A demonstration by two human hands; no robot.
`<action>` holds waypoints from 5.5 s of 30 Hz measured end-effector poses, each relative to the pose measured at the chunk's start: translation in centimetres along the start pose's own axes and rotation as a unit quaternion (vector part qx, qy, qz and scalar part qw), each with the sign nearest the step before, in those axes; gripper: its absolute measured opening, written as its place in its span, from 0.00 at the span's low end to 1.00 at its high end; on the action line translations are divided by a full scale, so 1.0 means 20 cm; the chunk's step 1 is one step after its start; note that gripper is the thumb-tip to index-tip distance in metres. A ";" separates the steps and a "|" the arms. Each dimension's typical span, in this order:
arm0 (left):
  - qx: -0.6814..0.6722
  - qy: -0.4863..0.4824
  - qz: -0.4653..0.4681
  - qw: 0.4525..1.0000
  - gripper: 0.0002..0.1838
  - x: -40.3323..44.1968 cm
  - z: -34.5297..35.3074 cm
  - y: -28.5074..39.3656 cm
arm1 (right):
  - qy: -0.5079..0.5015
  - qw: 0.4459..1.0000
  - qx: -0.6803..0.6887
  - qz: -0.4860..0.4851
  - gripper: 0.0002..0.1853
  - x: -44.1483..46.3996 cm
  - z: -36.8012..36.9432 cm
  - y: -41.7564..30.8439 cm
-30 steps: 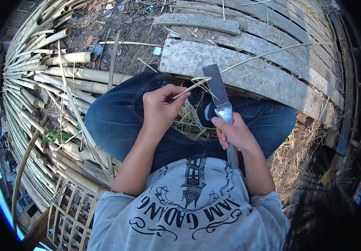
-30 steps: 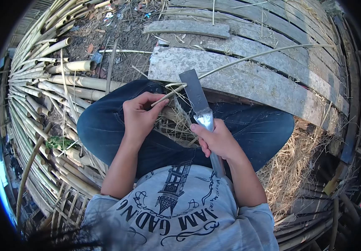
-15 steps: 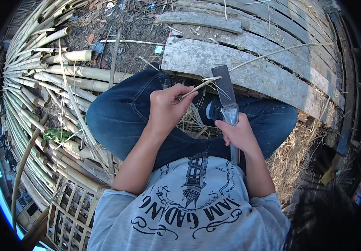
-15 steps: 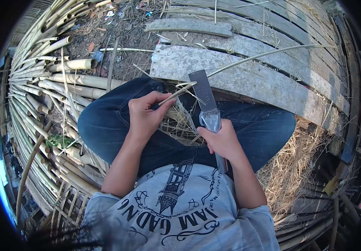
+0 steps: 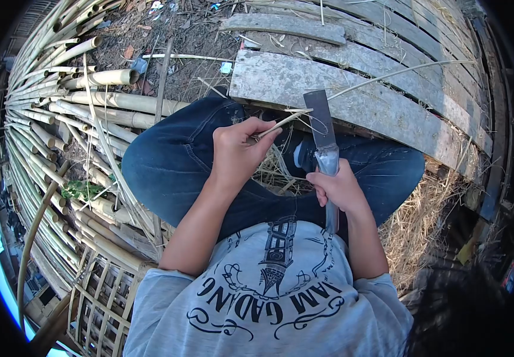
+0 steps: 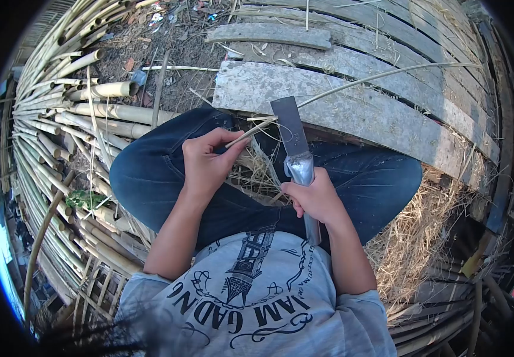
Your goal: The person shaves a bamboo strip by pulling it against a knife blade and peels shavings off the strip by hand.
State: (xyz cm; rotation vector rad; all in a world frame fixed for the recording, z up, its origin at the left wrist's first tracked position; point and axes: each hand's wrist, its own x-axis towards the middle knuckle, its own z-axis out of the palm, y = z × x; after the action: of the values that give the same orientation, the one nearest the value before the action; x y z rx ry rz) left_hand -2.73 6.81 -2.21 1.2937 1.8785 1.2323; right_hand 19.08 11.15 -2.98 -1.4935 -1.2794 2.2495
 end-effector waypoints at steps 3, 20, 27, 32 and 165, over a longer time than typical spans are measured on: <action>0.016 0.001 0.038 0.999 0.08 0.01 0.02 0.01 | -0.006 1.000 0.010 0.018 0.11 -0.03 -0.01 -0.01; -0.049 -0.045 -0.052 0.996 0.08 0.02 0.02 0.01 | -0.016 0.997 0.069 0.002 0.08 -0.02 0.02 -0.03; 0.012 -0.294 -0.140 0.945 0.13 0.00 0.02 -0.05 | 0.137 0.959 -0.132 -0.209 0.06 -0.04 0.06 0.01; -0.112 -0.377 -0.247 0.886 0.11 0.01 0.04 -0.07 | 0.126 0.918 -0.313 -0.206 0.09 -0.09 0.08 -0.06; 0.207 -0.252 0.085 0.941 0.13 -0.21 0.21 -0.01 | 0.274 0.682 -0.674 -0.075 0.12 -0.16 -0.24 -0.12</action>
State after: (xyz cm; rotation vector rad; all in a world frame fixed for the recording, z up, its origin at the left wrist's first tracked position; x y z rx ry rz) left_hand 2.23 4.47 -4.42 1.8189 1.7103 0.5017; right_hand 23.72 13.68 0.31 -1.9116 -2.7510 0.2768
